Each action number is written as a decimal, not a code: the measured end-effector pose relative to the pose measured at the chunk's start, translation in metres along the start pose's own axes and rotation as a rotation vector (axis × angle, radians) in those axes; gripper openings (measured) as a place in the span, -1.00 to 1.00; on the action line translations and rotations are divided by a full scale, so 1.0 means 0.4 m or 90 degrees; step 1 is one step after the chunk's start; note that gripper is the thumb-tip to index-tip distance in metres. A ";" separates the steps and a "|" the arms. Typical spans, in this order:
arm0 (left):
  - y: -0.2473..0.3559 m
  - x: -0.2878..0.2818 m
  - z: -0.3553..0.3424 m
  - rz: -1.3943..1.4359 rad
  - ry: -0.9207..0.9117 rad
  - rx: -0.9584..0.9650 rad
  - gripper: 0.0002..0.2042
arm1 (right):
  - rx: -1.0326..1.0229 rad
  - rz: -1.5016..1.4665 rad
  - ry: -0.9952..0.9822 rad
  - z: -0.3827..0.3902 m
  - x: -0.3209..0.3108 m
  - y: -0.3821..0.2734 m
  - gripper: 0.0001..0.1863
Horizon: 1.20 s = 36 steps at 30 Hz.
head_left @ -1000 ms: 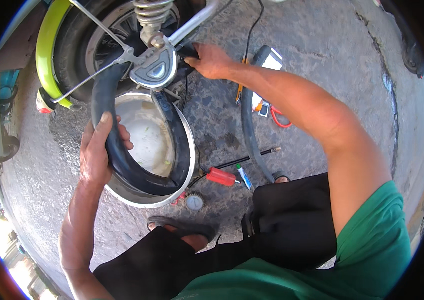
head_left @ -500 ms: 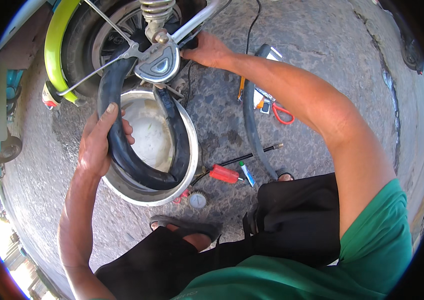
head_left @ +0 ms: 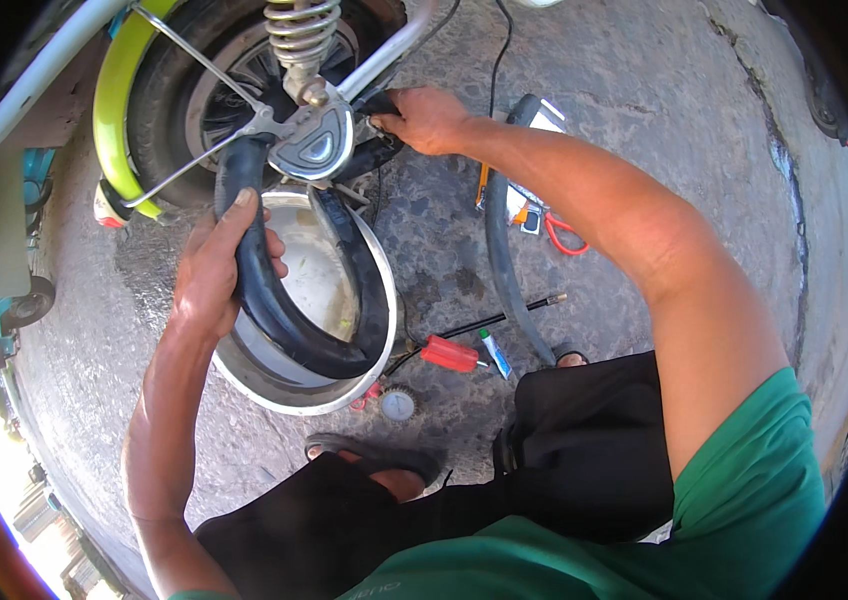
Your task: The person repairs a scooter tire by sanding the inner tube, applying glue, and attaching a patch. They then submerge the tube in water to check for leaks and prepare to reassemble the tire.
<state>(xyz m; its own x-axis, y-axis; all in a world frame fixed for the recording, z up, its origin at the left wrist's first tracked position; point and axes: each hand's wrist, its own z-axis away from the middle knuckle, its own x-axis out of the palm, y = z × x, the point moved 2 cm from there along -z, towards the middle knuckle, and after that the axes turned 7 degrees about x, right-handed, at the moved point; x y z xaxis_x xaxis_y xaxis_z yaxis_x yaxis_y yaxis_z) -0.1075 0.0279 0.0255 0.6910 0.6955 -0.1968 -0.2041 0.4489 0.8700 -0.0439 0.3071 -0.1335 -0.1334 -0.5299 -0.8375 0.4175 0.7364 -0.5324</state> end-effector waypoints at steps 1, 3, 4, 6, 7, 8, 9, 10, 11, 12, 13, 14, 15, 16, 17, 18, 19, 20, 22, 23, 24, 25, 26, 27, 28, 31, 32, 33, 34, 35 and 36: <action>0.007 -0.001 0.001 0.000 0.001 -0.002 -0.52 | 0.005 -0.017 -0.014 -0.006 -0.006 0.009 -0.45; 0.011 -0.026 0.004 -0.024 -0.009 0.013 -0.52 | 0.024 -0.037 -0.059 0.001 -0.026 -0.014 -0.45; 0.013 -0.040 0.004 -0.035 -0.014 0.020 -0.52 | 0.034 -0.047 -0.082 0.006 -0.033 -0.023 -0.45; 0.015 -0.050 0.005 -0.072 -0.008 0.028 -0.51 | 0.025 -0.074 -0.045 0.004 -0.024 -0.002 -0.37; 0.018 -0.048 0.009 -0.090 0.004 0.035 -0.51 | 0.022 -0.082 -0.027 -0.001 -0.020 0.006 -0.35; 0.022 -0.048 0.010 -0.107 0.014 0.043 -0.51 | 0.020 -0.089 -0.007 -0.006 -0.024 0.007 -0.32; 0.022 -0.056 0.008 -0.121 0.004 0.043 -0.50 | 0.025 -0.089 0.014 -0.010 -0.025 0.005 -0.41; 0.019 -0.064 0.007 -0.124 0.003 0.048 -0.50 | 0.031 -0.086 0.019 -0.009 -0.023 0.005 -0.40; 0.016 -0.071 0.005 -0.126 0.003 0.055 -0.51 | 0.038 -0.083 0.026 -0.007 -0.031 -0.004 -0.40; 0.015 -0.079 0.003 -0.129 0.003 0.062 -0.51 | 0.044 -0.080 0.033 -0.005 -0.038 -0.012 -0.40; 0.021 -0.090 0.005 -0.154 -0.007 0.071 -0.50 | 0.032 -0.087 0.036 -0.006 -0.041 -0.020 -0.39; 0.023 -0.092 0.006 -0.169 -0.005 0.082 -0.50 | 0.025 -0.092 0.040 -0.005 -0.041 -0.015 -0.38; 0.026 -0.092 0.008 -0.185 -0.002 0.093 -0.50 | 0.017 -0.097 0.043 -0.005 -0.042 -0.010 -0.37; 0.031 -0.094 0.011 -0.202 0.001 0.105 -0.49 | 0.010 -0.100 0.044 -0.009 -0.045 -0.005 -0.36; 0.035 -0.097 0.015 -0.221 -0.001 0.099 -0.50 | 0.002 -0.106 0.044 -0.013 -0.045 -0.003 -0.36; 0.038 -0.102 0.017 -0.234 0.002 0.099 -0.49 | -0.007 -0.111 0.044 -0.013 -0.043 -0.002 -0.35; 0.041 -0.106 0.019 -0.248 0.004 0.098 -0.49 | 0.000 -0.109 0.050 -0.012 -0.043 0.003 -0.36; 0.039 -0.112 0.020 -0.261 0.007 0.094 -0.48 | 0.010 -0.116 0.061 -0.005 -0.040 0.007 -0.34; 0.039 -0.129 0.021 -0.311 0.036 0.133 -0.46 | 0.031 -0.130 0.081 0.010 -0.036 0.016 -0.31; 0.046 -0.130 0.026 -0.336 0.051 0.156 -0.45 | 0.063 -0.129 0.077 0.012 -0.034 0.029 -0.37; 0.055 -0.126 0.040 -0.371 0.072 0.188 -0.45 | 0.054 -0.118 0.075 0.023 -0.029 0.044 -0.41; 0.067 -0.116 0.062 -0.407 0.093 0.221 -0.45 | 0.045 -0.108 0.072 0.040 -0.023 0.062 -0.46; 0.076 -0.112 0.082 -0.444 0.116 0.254 -0.45 | 0.034 -0.100 0.072 0.050 -0.019 0.077 -0.50; 0.075 -0.124 0.094 -0.481 0.146 0.315 -0.52 | 0.028 -0.103 0.011 0.067 -0.017 0.081 -0.56; 0.080 -0.125 0.114 -0.509 0.162 0.329 -0.55 | 0.023 -0.105 -0.050 0.091 -0.011 0.084 -0.62; 0.105 -0.084 0.175 -0.571 0.161 0.402 -0.66 | -0.006 -0.055 -0.177 0.179 0.025 0.098 -0.76; 0.111 -0.058 0.196 -0.583 0.133 0.447 -0.70 | -0.019 -0.031 -0.212 0.204 0.036 0.101 -0.79; 0.117 -0.037 0.220 -0.599 0.107 0.487 -0.75 | -0.045 -0.005 -0.242 0.218 0.044 0.091 -0.81; 0.118 -0.019 0.232 -0.562 0.046 0.485 -0.78 | -0.070 0.021 -0.273 0.231 0.050 0.083 -0.82; 0.112 -0.001 0.244 -0.520 -0.015 0.481 -0.81 | -0.093 0.048 -0.304 0.248 0.055 0.076 -0.83; 0.105 0.020 0.251 -0.477 -0.074 0.478 -0.84 | -0.114 0.071 -0.323 0.258 0.058 0.066 -0.83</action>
<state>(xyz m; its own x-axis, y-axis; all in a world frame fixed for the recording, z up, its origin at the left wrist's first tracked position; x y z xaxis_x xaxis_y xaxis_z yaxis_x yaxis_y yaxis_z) -0.0410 -0.0042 0.1058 0.5330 0.3106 -0.7870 0.7523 0.2517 0.6088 0.0570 0.2708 -0.1545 0.3721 -0.5476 -0.7494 0.2389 0.8367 -0.4928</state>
